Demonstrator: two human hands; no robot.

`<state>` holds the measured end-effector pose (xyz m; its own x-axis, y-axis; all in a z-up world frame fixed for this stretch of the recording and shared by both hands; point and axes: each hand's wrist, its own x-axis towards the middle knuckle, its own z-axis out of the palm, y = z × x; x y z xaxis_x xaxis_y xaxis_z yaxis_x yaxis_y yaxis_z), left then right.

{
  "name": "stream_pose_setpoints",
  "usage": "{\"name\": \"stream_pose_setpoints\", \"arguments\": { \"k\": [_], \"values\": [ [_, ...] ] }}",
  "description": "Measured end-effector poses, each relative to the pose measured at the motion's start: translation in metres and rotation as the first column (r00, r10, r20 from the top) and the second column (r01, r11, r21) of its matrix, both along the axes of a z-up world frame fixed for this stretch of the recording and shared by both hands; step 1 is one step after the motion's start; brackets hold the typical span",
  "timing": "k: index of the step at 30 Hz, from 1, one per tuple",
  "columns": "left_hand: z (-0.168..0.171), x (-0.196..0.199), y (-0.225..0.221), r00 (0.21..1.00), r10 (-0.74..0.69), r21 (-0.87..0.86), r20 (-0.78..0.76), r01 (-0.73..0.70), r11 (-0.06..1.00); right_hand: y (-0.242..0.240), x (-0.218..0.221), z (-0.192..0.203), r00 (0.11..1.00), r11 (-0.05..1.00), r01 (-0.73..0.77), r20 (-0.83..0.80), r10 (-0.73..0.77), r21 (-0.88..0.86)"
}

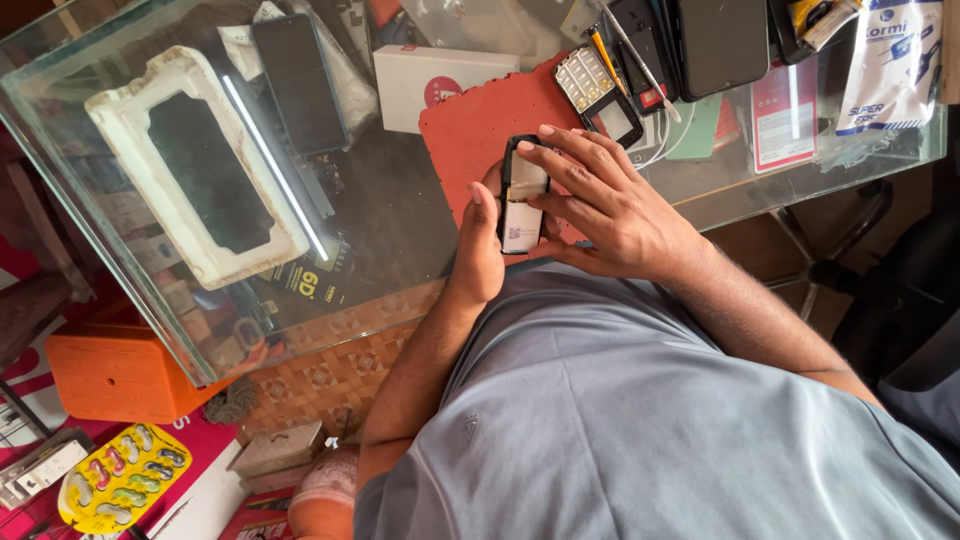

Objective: The person disassembles a small electronic device, removes the back cover and battery, and manipulates internal components. The person then reassembles the device by placing the battery back and snapping the back cover into place.

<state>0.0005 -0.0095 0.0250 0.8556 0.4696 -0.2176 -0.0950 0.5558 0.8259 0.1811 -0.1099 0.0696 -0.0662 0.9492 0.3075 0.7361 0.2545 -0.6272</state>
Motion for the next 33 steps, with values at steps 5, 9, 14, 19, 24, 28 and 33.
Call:
{"name": "stream_pose_setpoints", "arguments": {
  "k": [5,9,14,19,24,28,33],
  "values": [
    [-0.004,0.0,-0.001,0.999,-0.026,0.006,-0.027,0.026,1.0,0.001,-0.001,-0.001,1.0,1.0,-0.005,0.029,0.005,-0.018],
    [-0.007,0.001,0.0,0.999,-0.048,-0.065,-0.023,0.047,0.997,0.001,-0.001,-0.002,0.997,1.0,-0.027,0.066,0.027,0.005],
    [-0.01,0.002,0.001,0.999,0.005,0.002,-0.037,-0.005,1.0,0.002,-0.005,-0.003,0.996,0.995,-0.04,0.082,0.033,0.087],
    [-0.008,0.005,0.003,1.0,0.006,0.093,-0.021,-0.004,0.996,0.003,-0.003,-0.006,0.99,0.984,0.129,-0.08,-0.12,0.123],
    [-0.014,0.002,0.002,0.996,0.002,-0.152,0.084,0.011,0.988,0.0,0.014,-0.013,0.804,0.842,0.51,-0.25,-0.539,-0.173],
    [-0.025,0.0,0.005,0.991,0.07,-0.203,0.114,-0.045,0.978,-0.005,0.026,-0.032,0.8,0.803,0.587,0.223,-0.557,-0.101],
    [-0.038,-0.003,0.006,0.987,0.12,-0.224,0.11,-0.093,0.97,-0.012,0.019,-0.052,0.749,0.753,0.639,0.349,-0.563,-0.158]
  ]
}}
